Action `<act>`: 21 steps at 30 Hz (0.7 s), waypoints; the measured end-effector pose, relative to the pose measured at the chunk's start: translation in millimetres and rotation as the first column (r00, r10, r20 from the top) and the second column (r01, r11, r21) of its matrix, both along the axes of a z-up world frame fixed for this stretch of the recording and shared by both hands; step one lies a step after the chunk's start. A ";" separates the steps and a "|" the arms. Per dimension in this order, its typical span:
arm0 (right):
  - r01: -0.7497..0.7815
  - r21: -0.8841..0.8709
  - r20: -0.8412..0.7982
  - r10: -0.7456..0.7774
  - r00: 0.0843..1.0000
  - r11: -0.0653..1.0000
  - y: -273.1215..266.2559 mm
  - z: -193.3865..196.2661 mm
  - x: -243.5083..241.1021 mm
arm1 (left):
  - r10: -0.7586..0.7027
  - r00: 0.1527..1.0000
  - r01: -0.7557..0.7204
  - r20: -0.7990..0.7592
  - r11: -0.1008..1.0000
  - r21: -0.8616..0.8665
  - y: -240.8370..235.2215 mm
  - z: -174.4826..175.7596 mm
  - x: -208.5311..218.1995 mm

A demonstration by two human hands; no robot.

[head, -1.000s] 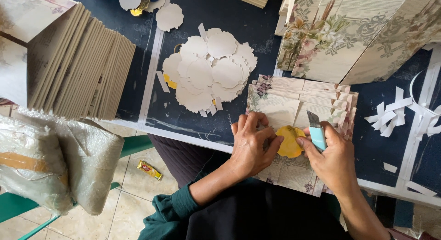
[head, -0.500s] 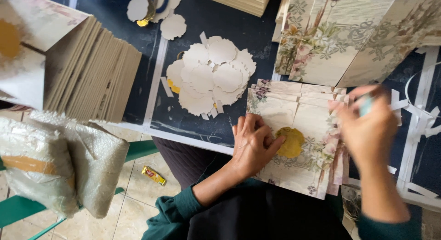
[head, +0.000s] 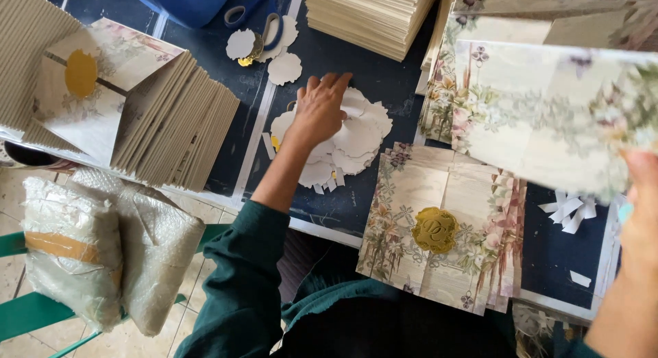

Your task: Applying decorative gold-colored seals to the center of floral-patterned paper bags and stacking them.

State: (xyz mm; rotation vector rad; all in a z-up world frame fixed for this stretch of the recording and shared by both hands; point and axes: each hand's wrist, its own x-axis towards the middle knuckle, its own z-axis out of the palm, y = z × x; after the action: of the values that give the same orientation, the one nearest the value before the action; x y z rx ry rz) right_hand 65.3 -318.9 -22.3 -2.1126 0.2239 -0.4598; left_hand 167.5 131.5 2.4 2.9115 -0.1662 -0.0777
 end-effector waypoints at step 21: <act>-0.431 -0.317 -0.081 0.429 0.900 0.845 136.3 69.1 -93.3 | 0.030 0.999 -0.045 -0.038 0.304 -0.951 -84.4 32.3 -117.9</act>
State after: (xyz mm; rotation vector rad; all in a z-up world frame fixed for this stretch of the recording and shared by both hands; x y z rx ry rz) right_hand -28.0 -182.6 46.8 -2.3991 -0.3485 -0.2283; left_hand 49.6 47.1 34.7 1.6552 -0.0841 0.0189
